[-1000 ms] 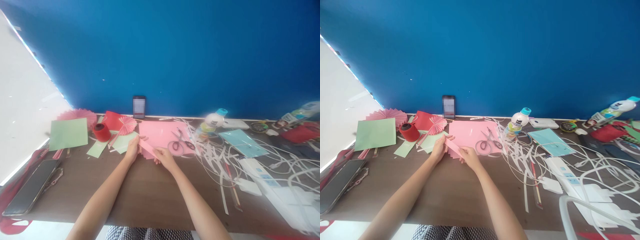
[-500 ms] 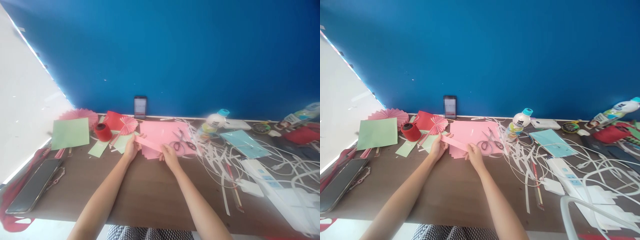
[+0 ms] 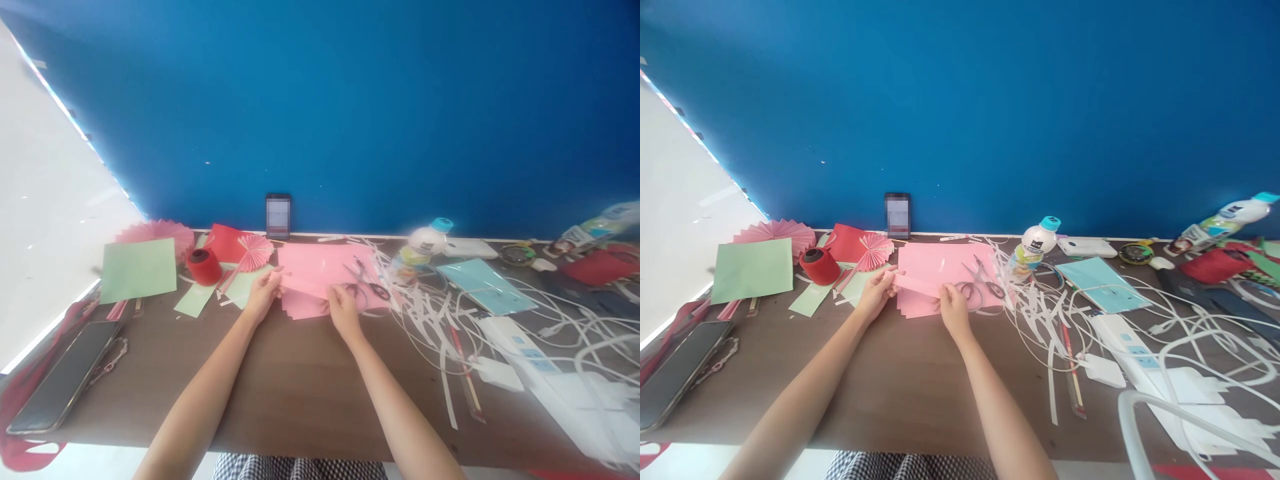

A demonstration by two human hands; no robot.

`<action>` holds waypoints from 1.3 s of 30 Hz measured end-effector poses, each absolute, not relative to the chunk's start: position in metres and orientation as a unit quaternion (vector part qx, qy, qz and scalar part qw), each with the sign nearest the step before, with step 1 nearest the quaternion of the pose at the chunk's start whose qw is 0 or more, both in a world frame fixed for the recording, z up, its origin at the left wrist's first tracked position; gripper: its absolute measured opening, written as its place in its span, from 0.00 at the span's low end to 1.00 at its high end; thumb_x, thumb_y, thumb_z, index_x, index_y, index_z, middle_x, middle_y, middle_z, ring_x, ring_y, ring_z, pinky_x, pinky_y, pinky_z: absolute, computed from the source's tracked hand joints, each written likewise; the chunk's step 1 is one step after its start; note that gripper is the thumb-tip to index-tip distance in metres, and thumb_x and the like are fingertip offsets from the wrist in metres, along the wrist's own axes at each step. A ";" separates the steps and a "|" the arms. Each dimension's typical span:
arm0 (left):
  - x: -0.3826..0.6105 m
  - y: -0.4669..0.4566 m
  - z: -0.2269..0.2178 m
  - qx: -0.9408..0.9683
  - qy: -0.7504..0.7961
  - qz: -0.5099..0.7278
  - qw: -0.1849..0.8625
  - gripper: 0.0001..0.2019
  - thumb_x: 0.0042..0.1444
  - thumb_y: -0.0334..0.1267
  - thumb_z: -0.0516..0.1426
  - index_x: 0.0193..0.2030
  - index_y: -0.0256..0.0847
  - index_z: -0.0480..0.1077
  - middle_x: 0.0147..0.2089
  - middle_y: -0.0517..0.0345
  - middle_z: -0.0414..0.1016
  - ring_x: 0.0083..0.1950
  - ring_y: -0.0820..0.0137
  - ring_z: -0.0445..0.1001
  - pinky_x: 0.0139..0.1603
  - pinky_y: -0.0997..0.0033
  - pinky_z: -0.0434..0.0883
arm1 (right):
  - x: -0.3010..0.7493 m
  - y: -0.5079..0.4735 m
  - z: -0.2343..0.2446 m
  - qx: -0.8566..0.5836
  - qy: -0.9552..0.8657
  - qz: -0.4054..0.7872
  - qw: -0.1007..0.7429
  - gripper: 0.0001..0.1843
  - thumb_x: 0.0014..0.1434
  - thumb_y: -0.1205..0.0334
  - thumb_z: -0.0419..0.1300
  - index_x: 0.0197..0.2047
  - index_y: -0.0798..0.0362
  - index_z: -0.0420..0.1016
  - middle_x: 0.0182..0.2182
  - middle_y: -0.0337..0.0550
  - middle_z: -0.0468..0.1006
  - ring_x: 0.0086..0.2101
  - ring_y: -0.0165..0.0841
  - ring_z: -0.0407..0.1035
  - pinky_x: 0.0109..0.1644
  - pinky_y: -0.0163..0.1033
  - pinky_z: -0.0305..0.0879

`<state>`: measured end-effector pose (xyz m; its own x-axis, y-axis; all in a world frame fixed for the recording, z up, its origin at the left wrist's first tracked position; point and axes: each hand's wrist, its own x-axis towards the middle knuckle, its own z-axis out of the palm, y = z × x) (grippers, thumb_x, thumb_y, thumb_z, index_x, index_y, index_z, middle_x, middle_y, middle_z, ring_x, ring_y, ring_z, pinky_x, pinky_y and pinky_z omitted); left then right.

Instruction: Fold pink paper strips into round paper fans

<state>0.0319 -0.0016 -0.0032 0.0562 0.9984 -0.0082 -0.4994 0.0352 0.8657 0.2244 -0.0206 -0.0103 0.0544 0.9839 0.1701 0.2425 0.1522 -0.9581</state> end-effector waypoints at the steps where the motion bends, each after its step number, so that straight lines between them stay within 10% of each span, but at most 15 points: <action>1: 0.031 -0.002 -0.003 0.363 0.345 0.593 0.630 0.18 0.45 0.40 0.59 0.44 0.34 0.67 0.43 0.45 0.73 0.23 0.80 0.66 0.23 0.77 0.60 | 0.225 -0.021 -0.009 -0.534 -0.579 0.368 0.494 0.18 0.54 0.47 0.48 0.30 0.54 0.65 0.17 0.37 0.70 0.17 0.31 0.66 0.22 0.34 0.62; 14: 0.033 0.000 -0.007 0.355 0.337 0.591 0.641 0.16 0.46 0.42 0.59 0.40 0.35 0.67 0.43 0.46 0.72 0.22 0.81 0.64 0.22 0.78 0.59 | 0.225 -0.024 -0.003 -0.541 -0.596 0.336 0.490 0.17 0.55 0.48 0.48 0.31 0.54 0.66 0.15 0.35 0.65 0.18 0.31 0.64 0.24 0.35 0.63; 23: 0.038 -0.004 -0.004 0.380 0.349 0.566 0.643 0.15 0.45 0.42 0.59 0.38 0.35 0.69 0.43 0.47 0.73 0.22 0.80 0.65 0.21 0.78 0.60 | 0.226 -0.026 -0.003 -0.484 -0.790 -0.007 0.376 0.20 0.52 0.54 0.56 0.49 0.49 0.67 0.46 0.48 0.70 0.48 0.42 0.61 0.50 0.49 0.55; 30: 0.035 -0.002 -0.003 0.324 0.356 0.603 0.637 0.16 0.44 0.39 0.60 0.41 0.37 0.69 0.41 0.52 0.73 0.26 0.80 0.68 0.27 0.78 0.63 | 0.226 -0.028 -0.008 -0.490 -0.805 0.023 0.334 0.18 0.59 0.61 0.46 0.51 0.47 0.67 0.37 0.45 0.73 0.34 0.33 0.68 0.33 0.35 0.62; 39: 0.034 0.000 -0.007 0.334 0.366 0.622 0.606 0.11 0.43 0.37 0.61 0.34 0.37 0.67 0.43 0.52 0.72 0.26 0.81 0.69 0.27 0.79 0.65 | 0.226 -0.028 -0.008 -0.492 -0.783 0.064 0.376 0.17 0.60 0.62 0.44 0.46 0.50 0.70 0.35 0.44 0.75 0.35 0.34 0.69 0.38 0.36 0.64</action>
